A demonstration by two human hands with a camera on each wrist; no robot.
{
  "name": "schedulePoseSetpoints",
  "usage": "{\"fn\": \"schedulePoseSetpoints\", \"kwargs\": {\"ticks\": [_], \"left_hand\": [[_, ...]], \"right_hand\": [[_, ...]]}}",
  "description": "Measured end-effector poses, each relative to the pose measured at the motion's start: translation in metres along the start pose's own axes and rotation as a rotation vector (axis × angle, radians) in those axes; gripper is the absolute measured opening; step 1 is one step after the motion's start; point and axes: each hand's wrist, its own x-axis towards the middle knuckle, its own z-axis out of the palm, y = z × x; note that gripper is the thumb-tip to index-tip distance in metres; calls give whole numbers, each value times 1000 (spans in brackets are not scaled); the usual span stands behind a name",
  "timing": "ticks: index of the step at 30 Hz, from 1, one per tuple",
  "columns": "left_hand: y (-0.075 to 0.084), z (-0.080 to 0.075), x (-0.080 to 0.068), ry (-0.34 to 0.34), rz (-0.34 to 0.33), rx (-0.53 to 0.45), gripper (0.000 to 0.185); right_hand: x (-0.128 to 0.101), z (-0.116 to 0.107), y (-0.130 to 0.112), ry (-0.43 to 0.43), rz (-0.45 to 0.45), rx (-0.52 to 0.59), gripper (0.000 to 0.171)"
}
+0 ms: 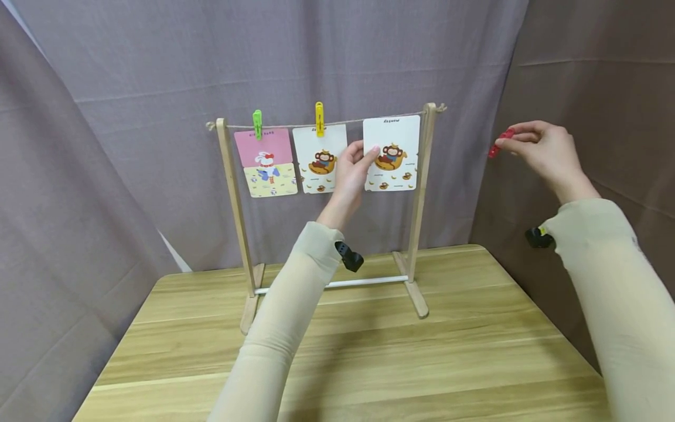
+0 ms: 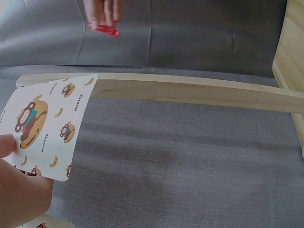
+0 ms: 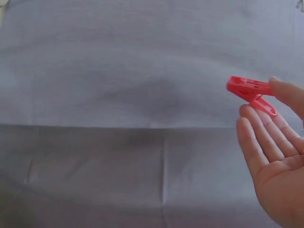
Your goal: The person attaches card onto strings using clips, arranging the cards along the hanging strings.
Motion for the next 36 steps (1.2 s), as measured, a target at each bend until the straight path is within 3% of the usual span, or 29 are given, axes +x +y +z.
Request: {"fn": "schedulePoseSetpoints", "kwargs": {"ticks": [5, 13, 28, 36], "left_hand": [[-2, -2, 0, 10, -2, -2, 24], [-2, -3, 1, 0, -8, -8, 24], [-5, -7, 0, 0, -14, 47, 26], [-6, -5, 1, 10, -2, 32, 25]], "right_hand": [[6, 2, -22, 13, -37, 213, 31], [10, 3, -52, 40, -60, 231, 33], [24, 19, -88, 55, -128, 507, 30], [29, 21, -103, 58, -144, 587, 30]]}}
